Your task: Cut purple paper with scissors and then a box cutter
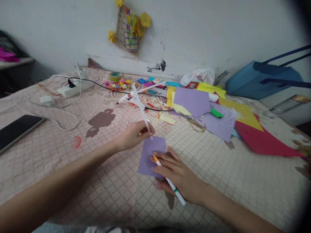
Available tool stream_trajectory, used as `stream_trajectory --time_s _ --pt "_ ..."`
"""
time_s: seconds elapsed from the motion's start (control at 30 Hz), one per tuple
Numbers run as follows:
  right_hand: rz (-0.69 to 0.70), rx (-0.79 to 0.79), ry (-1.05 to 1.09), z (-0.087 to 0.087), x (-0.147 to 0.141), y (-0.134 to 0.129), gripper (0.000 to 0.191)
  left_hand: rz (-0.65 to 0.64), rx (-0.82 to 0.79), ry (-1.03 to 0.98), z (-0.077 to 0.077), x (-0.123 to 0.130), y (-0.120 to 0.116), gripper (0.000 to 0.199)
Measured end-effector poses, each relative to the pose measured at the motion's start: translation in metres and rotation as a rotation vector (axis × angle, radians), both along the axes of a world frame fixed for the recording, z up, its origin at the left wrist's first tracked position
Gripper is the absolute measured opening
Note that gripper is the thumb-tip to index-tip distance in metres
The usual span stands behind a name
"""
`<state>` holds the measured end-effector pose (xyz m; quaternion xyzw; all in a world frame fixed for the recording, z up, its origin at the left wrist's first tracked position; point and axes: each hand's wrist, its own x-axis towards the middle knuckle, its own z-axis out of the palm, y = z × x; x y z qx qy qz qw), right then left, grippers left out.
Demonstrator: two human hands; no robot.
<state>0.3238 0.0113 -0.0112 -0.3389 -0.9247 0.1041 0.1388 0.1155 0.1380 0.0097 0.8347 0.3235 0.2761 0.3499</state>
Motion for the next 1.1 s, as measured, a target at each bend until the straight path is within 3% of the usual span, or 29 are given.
stream_trajectory --time_s 0.4,0.77,1.1 --pt "0.097 0.013 -0.053 0.005 0.015 0.012 0.021 0.001 0.055 0.018 0.001 0.006 -0.007 0.009" --pt "0.105 0.049 -0.003 0.002 0.015 0.016 0.022 0.063 0.175 0.013 0.0 0.007 -0.008 0.006" --pt "0.098 0.069 0.035 -0.002 0.015 0.016 0.02 0.036 0.203 0.024 -0.004 0.013 -0.01 0.006"
